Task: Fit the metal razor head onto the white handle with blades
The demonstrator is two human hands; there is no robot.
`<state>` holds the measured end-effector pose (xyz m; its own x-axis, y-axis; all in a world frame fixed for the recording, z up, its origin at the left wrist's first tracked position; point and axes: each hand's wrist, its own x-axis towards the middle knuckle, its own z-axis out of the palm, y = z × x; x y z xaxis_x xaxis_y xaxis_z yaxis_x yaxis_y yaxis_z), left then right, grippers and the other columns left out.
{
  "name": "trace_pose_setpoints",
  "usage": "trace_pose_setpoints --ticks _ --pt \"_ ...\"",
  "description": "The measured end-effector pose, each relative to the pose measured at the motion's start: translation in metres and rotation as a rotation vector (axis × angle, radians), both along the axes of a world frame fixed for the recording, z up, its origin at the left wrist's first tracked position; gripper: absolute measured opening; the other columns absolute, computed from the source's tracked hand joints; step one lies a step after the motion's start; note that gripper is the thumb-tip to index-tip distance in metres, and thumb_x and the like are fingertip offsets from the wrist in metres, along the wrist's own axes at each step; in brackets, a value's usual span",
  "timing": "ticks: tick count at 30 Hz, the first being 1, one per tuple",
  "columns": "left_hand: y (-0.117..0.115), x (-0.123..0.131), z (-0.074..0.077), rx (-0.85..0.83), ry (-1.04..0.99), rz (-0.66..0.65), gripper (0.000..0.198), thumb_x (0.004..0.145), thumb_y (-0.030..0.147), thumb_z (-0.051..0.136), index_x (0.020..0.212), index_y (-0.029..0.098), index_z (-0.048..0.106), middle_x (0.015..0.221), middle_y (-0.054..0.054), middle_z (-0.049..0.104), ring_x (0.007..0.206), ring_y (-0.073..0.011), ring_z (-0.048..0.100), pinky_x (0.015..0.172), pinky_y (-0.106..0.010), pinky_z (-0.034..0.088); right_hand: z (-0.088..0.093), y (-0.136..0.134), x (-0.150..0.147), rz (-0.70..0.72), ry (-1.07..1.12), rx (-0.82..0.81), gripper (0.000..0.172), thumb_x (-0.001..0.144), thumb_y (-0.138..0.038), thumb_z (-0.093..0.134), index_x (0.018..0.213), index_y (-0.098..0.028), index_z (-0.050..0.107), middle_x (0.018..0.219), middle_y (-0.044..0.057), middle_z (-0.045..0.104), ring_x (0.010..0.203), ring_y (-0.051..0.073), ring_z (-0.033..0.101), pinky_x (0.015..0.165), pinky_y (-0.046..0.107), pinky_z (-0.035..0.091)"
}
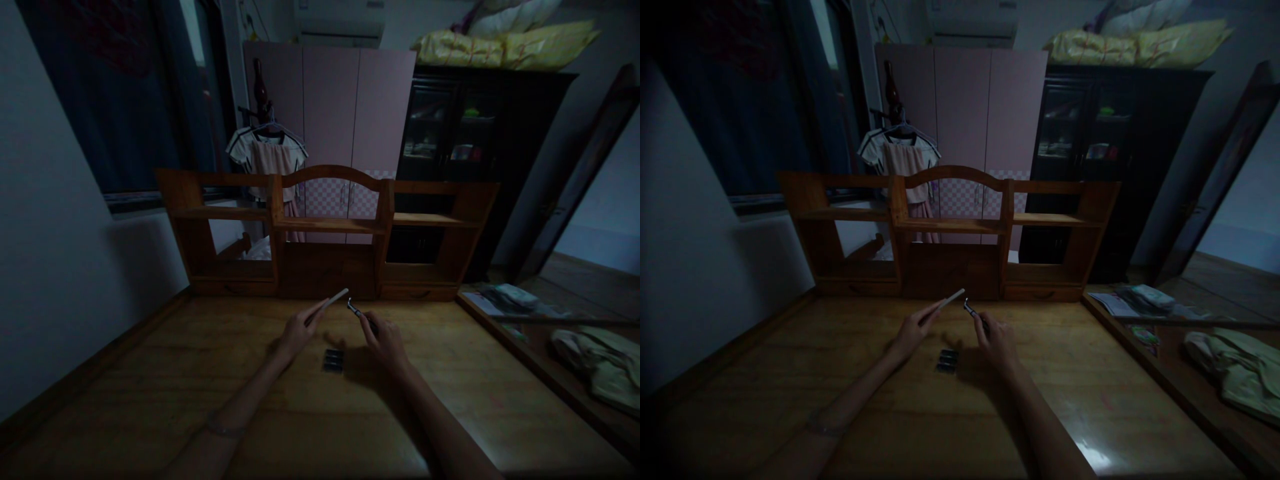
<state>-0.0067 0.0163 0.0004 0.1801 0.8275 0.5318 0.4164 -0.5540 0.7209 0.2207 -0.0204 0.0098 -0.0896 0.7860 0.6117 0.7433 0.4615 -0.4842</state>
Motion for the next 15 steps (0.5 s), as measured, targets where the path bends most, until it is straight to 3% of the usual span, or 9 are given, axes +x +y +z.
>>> trace_pose_setpoints --ticks 7,12,15 --pt "0.0015 -0.0008 -0.0014 0.004 0.002 0.033 0.036 0.089 0.035 0.045 0.122 0.027 0.057 0.123 0.000 0.061 0.113 -0.0183 0.057 0.098 -0.033 0.044 -0.0001 0.0003 0.0002 0.001 0.016 0.007 0.035 0.094 -0.040 0.035 0.097 -0.019 0.062 0.075 0.006 0.068 0.064 0.016 0.064 0.058 0.023 0.038" --pt "-0.0024 0.0027 0.0034 0.004 -0.005 -0.060 0.037 0.089 0.035 0.046 0.122 0.024 0.058 0.123 0.000 0.060 0.114 -0.0189 0.056 0.099 -0.034 0.044 -0.0006 0.0010 -0.0002 -0.004 0.007 0.002 0.035 0.093 -0.039 0.035 0.096 -0.019 0.063 0.075 0.006 0.068 0.065 0.016 0.064 0.059 0.023 0.039" --pt "-0.0049 0.0056 0.0043 -0.025 0.014 -0.048 0.037 0.088 0.034 0.046 0.121 0.024 0.058 0.122 0.000 0.061 0.113 -0.0193 0.057 0.098 -0.034 0.045 -0.0012 0.0014 0.0004 -0.006 -0.005 0.014 0.035 0.093 -0.038 0.035 0.097 -0.019 0.064 0.078 0.007 0.069 0.067 0.017 0.064 0.059 0.023 0.039"
